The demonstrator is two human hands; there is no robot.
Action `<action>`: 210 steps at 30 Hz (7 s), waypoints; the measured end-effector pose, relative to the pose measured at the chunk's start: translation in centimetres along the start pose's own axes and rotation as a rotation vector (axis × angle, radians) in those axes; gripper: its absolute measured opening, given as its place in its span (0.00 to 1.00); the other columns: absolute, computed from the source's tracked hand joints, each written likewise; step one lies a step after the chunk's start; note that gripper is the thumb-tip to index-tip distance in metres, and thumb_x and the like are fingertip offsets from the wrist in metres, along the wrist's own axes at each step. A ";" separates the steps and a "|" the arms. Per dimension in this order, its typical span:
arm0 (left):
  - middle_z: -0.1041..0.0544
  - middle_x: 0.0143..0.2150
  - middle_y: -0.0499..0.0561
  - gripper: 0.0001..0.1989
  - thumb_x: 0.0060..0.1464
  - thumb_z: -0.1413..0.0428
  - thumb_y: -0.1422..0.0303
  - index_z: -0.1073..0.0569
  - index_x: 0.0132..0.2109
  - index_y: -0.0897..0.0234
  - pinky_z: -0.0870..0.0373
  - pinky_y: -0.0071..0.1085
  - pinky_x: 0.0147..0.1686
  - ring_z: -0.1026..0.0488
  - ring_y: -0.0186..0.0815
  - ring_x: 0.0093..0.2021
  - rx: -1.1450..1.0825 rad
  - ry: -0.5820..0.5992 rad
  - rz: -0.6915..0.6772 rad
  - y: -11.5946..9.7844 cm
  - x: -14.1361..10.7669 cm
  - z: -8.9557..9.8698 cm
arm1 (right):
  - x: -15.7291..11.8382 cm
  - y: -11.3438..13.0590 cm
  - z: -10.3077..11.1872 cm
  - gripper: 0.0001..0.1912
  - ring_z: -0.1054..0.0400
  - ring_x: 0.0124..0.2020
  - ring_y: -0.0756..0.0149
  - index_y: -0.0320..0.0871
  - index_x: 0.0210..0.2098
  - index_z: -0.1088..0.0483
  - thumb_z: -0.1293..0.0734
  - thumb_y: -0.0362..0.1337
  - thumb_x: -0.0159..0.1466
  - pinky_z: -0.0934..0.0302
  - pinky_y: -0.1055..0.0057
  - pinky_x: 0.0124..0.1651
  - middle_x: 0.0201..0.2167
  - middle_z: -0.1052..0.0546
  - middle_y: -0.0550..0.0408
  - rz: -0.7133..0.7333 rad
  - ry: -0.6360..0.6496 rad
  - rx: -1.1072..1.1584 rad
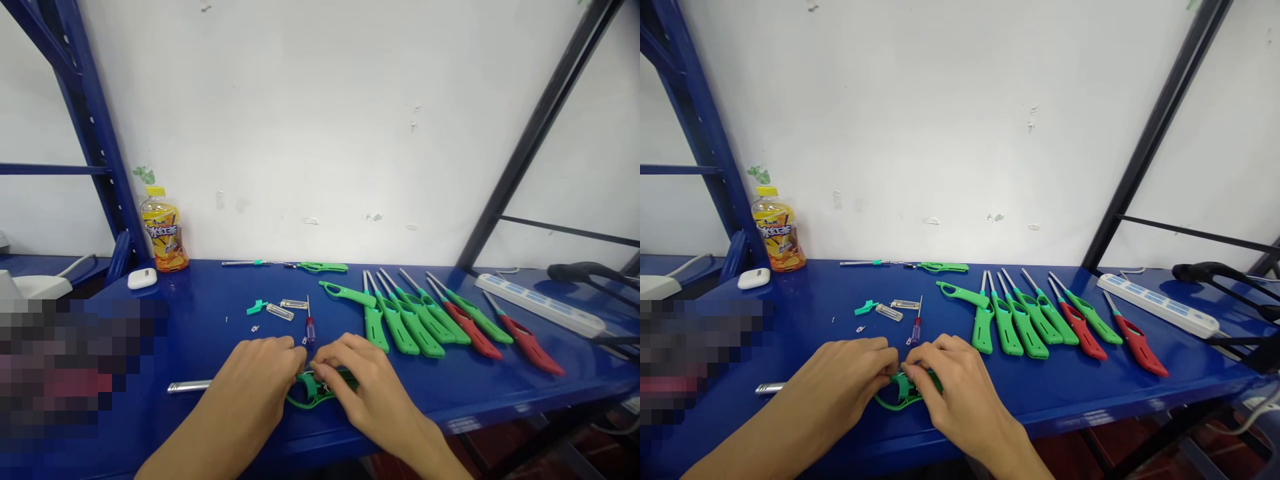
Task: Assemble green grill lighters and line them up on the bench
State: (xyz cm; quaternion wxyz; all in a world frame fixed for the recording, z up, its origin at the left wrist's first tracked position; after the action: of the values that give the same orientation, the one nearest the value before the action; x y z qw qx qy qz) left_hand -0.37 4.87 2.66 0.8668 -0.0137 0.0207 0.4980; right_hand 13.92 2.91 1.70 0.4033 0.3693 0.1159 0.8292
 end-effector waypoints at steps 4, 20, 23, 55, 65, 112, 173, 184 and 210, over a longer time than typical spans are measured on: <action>0.20 0.40 0.52 0.15 0.65 0.52 0.79 0.22 0.41 0.58 0.34 0.36 0.35 0.20 0.47 0.41 0.000 -0.009 -0.002 0.2 0.0 -0.3 | -0.1 -0.2 -0.2 0.07 0.30 0.40 0.62 0.48 0.41 0.28 0.37 0.34 0.75 0.39 0.65 0.44 0.36 0.21 0.58 -0.027 0.021 -0.029; 0.21 0.44 0.54 0.15 0.67 0.54 0.77 0.23 0.43 0.60 0.31 0.36 0.39 0.23 0.46 0.47 -0.040 -0.018 0.078 0.5 -0.2 -1.1 | -0.1 -0.4 -0.1 0.06 0.30 0.41 0.61 0.50 0.42 0.29 0.37 0.35 0.75 0.40 0.63 0.47 0.35 0.20 0.61 -0.099 0.037 0.024; 0.21 0.44 0.55 0.17 0.66 0.56 0.79 0.23 0.44 0.60 0.27 0.37 0.41 0.23 0.47 0.49 -0.004 -0.074 0.057 0.0 -0.3 -1.4 | 0.0 -0.2 0.0 0.06 0.31 0.41 0.61 0.49 0.41 0.29 0.36 0.34 0.74 0.40 0.62 0.48 0.35 0.21 0.60 -0.051 0.011 0.004; 0.22 0.54 0.59 0.17 0.69 0.52 0.70 0.23 0.57 0.62 0.26 0.42 0.46 0.22 0.52 0.54 0.082 -0.100 0.334 12.1 -0.1 -0.2 | 2.3 0.4 1.0 0.08 0.29 0.40 0.62 0.45 0.43 0.26 0.38 0.34 0.75 0.43 0.60 0.51 0.37 0.19 0.55 0.060 -0.121 -0.188; 0.22 0.52 0.56 0.16 0.70 0.51 0.68 0.23 0.58 0.58 0.28 0.41 0.48 0.22 0.49 0.54 0.010 -0.146 0.221 11.7 0.1 -0.5 | 13.1 -1.7 -4.1 0.12 0.28 0.42 0.55 0.42 0.41 0.22 0.31 0.44 0.72 0.44 0.61 0.45 0.37 0.18 0.48 0.174 0.141 -0.553; 0.21 0.43 0.51 0.12 0.67 0.53 0.67 0.26 0.39 0.59 0.32 0.34 0.42 0.24 0.41 0.42 -0.259 -0.130 0.078 8.3 -1.1 -0.2 | 5.3 0.9 0.4 0.07 0.25 0.40 0.60 0.47 0.37 0.23 0.29 0.42 0.71 0.42 0.59 0.59 0.29 0.18 0.61 -0.009 -0.065 -0.135; 0.23 0.44 0.50 0.12 0.74 0.54 0.67 0.26 0.48 0.59 0.33 0.33 0.35 0.21 0.42 0.41 0.047 -0.294 0.045 4.1 -0.8 3.3 | 4.5 0.8 0.2 0.07 0.28 0.37 0.63 0.47 0.36 0.24 0.30 0.40 0.70 0.41 0.63 0.51 0.28 0.20 0.61 0.042 -0.157 -0.019; 0.23 0.42 0.48 0.11 0.73 0.55 0.67 0.29 0.45 0.59 0.34 0.31 0.36 0.22 0.38 0.39 -0.098 -0.516 -0.057 4.6 -0.8 3.4 | 4.6 1.0 0.6 0.09 0.26 0.37 0.64 0.47 0.34 0.24 0.30 0.41 0.71 0.40 0.64 0.49 0.28 0.19 0.60 -0.010 -0.142 0.071; 0.17 0.37 0.43 0.10 0.68 0.49 0.69 0.23 0.40 0.57 0.33 0.29 0.34 0.22 0.33 0.33 -0.339 -0.861 -0.056 3.3 -1.3 3.5 | 4.4 1.2 1.3 0.13 0.30 0.32 0.68 0.46 0.35 0.33 0.37 0.44 0.75 0.41 0.67 0.43 0.28 0.25 0.61 0.023 0.047 0.297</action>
State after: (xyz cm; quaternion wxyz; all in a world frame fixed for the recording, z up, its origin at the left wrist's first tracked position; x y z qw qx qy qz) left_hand -3.79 5.56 6.22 0.7950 0.0522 -0.4234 0.4313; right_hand 12.39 5.34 5.46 0.3321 0.4068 0.2424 0.8157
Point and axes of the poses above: each hand's wrist, its own x-axis towards the middle knuckle, its own z-axis out of the back of the hand, y = z × x, the point moved 6 cm from there along x, towards the middle knuckle
